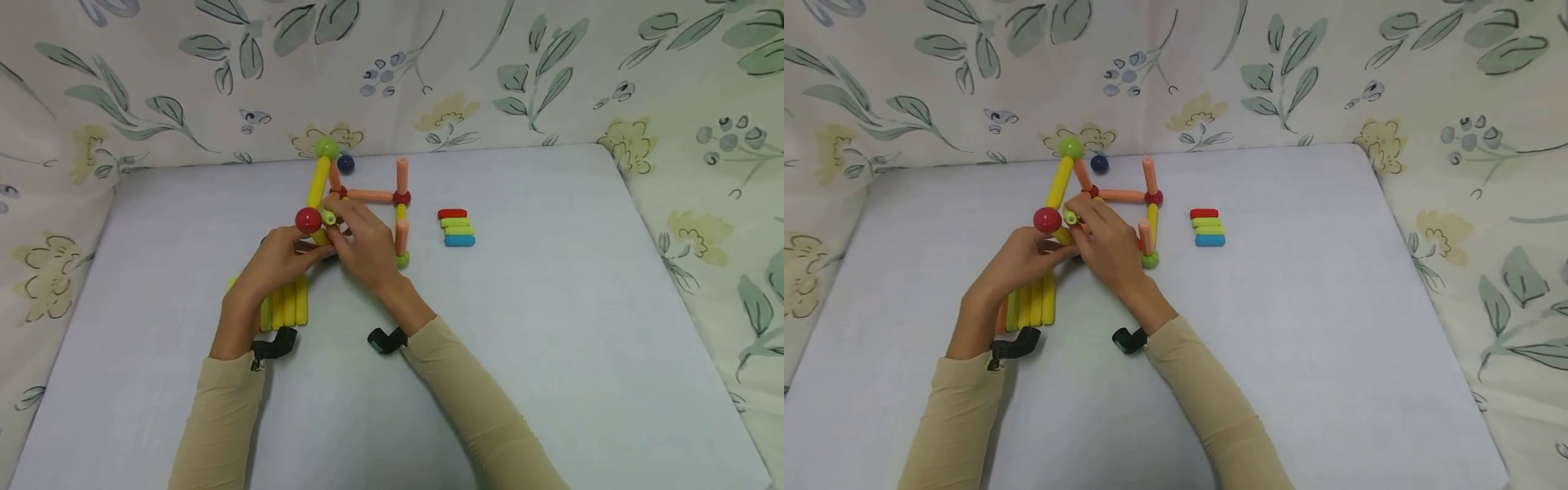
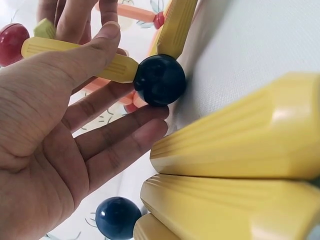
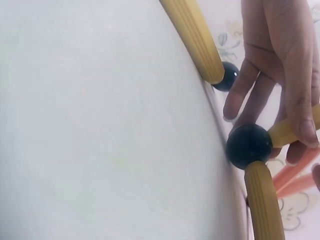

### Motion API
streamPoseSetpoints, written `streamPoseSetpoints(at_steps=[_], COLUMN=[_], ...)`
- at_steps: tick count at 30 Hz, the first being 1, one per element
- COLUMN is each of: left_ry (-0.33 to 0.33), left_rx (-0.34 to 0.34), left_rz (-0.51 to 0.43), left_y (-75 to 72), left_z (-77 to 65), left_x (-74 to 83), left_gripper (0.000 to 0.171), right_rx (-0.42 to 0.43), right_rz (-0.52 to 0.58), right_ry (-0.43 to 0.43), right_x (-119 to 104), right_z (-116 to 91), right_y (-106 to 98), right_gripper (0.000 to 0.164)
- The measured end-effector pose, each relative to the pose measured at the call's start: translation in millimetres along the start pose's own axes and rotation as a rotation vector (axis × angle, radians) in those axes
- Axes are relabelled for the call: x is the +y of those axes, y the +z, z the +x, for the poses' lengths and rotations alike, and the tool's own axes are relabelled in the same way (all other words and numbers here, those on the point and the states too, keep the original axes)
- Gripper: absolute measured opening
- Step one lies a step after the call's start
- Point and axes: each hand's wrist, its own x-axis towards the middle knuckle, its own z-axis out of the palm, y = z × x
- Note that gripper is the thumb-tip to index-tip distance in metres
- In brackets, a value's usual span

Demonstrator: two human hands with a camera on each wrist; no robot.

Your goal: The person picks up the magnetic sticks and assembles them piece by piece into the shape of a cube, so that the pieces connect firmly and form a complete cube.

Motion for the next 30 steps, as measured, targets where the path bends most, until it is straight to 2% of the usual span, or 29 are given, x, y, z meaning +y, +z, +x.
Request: streamPoseSetpoints(at_steps=[4, 8, 21, 24, 30], left_ry=[0.019, 0.011, -0.017, -0.01, -0.006], left_rx=[-0.003, -0.003, -0.01, -0.007, -0.01], left_rz=[-0.018, -0.025, -0.004, 0.002, 0.014], left_y=[2.4, 4.3, 5.2, 4.4, 2.1], left_z=[-0.2, -0.1, -1.8, -2.3, -0.3], left_x=[-2.0, -3.0, -0.3, 0.2, 1.3], left_gripper=[0.035, 0.037, 0.036, 0.038, 0.038], right_rx=[-0.033, -0.058, -0.122, -0.135, -0.167], right_rz=[-0.087, -0.144, -0.158, -0.119, -0.019], right_ry=[-0.015, -0.028, -0.033, 0.009, 0.161], right_x=[1.6, 2.0, 3.7, 2.4, -11.8], right_z=[-0.3, 1.3, 7.2, 7.7, 3.7], right_y=[-0.8, -1.3, -4.0, -4.9, -11.7], right_gripper=[0.03, 0.028, 0.027, 0.034, 0.047])
